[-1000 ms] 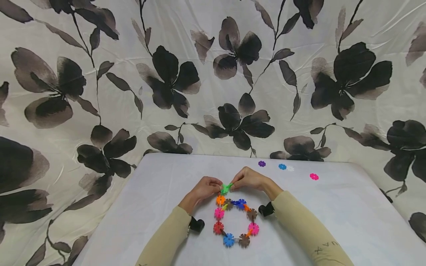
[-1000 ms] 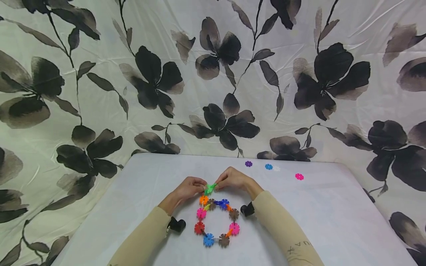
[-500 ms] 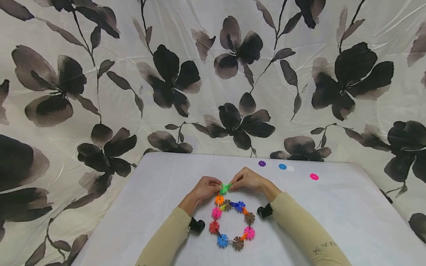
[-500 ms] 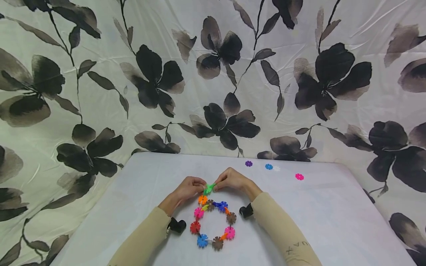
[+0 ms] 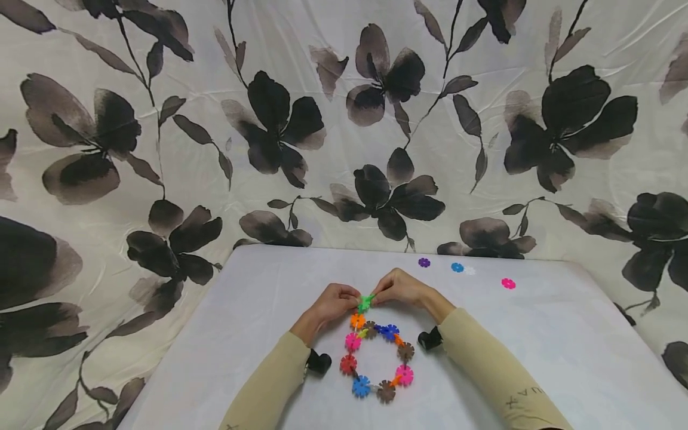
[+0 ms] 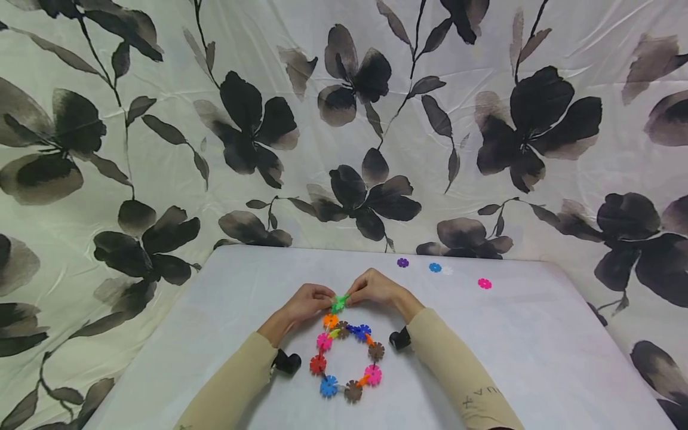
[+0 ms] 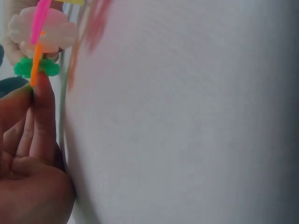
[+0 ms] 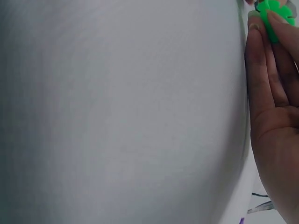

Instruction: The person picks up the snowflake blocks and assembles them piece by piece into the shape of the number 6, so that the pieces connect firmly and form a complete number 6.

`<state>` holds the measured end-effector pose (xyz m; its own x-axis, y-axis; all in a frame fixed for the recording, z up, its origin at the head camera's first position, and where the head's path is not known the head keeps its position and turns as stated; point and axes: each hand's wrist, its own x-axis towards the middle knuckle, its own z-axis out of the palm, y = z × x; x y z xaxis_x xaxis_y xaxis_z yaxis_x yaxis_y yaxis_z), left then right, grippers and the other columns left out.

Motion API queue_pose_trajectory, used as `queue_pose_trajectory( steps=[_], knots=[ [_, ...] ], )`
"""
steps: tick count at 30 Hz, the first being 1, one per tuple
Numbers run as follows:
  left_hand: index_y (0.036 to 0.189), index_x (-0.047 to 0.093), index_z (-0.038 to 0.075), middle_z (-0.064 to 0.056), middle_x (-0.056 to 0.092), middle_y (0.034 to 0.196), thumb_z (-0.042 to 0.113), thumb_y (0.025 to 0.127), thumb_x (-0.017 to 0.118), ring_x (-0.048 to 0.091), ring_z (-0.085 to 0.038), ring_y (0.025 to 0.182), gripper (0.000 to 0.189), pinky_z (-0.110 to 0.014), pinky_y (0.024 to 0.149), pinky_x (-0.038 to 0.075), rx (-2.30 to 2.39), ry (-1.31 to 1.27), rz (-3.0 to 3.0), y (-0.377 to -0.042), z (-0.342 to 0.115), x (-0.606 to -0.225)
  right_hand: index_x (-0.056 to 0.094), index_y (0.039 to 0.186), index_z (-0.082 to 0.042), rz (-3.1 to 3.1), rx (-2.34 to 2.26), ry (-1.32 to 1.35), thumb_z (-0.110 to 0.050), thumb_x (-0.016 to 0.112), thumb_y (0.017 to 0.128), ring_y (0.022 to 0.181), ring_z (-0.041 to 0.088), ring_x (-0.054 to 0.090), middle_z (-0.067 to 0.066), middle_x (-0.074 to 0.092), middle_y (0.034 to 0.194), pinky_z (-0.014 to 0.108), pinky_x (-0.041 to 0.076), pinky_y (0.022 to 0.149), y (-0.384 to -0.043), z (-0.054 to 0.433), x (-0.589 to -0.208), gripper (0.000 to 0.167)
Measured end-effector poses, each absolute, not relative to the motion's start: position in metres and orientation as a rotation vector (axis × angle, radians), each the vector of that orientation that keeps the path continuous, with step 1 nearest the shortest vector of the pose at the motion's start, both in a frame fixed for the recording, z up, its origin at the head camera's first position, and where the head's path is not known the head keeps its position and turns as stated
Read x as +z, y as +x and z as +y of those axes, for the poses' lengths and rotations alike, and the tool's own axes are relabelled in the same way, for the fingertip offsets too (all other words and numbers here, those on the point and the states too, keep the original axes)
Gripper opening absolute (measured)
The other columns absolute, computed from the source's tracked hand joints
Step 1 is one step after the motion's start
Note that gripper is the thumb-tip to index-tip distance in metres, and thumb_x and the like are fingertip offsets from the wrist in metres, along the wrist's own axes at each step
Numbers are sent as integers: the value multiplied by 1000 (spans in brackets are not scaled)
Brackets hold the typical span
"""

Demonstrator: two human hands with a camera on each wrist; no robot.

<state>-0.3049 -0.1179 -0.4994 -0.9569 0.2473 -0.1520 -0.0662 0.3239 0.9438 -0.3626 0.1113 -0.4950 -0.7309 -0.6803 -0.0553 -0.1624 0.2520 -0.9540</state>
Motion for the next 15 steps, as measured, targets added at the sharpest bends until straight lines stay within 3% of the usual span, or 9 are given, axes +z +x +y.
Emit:
queue_pose_trajectory(
  steps=[6, 15],
  knots=[
    [115, 68, -5, -7, 74, 88, 9, 101, 64, 66, -15, 78, 21, -37, 92, 52, 1580, 177, 2344, -305, -119, -502, 79, 101, 2, 2126, -1442, -801, -2, 75, 90, 76, 11, 63, 13, 77, 94, 25, 53, 71, -361, 111, -499, 12],
    [117, 68, -4, -5, 74, 88, 11, 102, 63, 66, -15, 80, 22, -39, 94, 52, 1499, 193, 2403, -306, -117, -497, 74, 114, 1, 2256, -1332, -800, -5, 74, 91, 86, 15, 65, 13, 73, 114, 33, 58, 74, -348, 123, -481, 24]
  ],
)
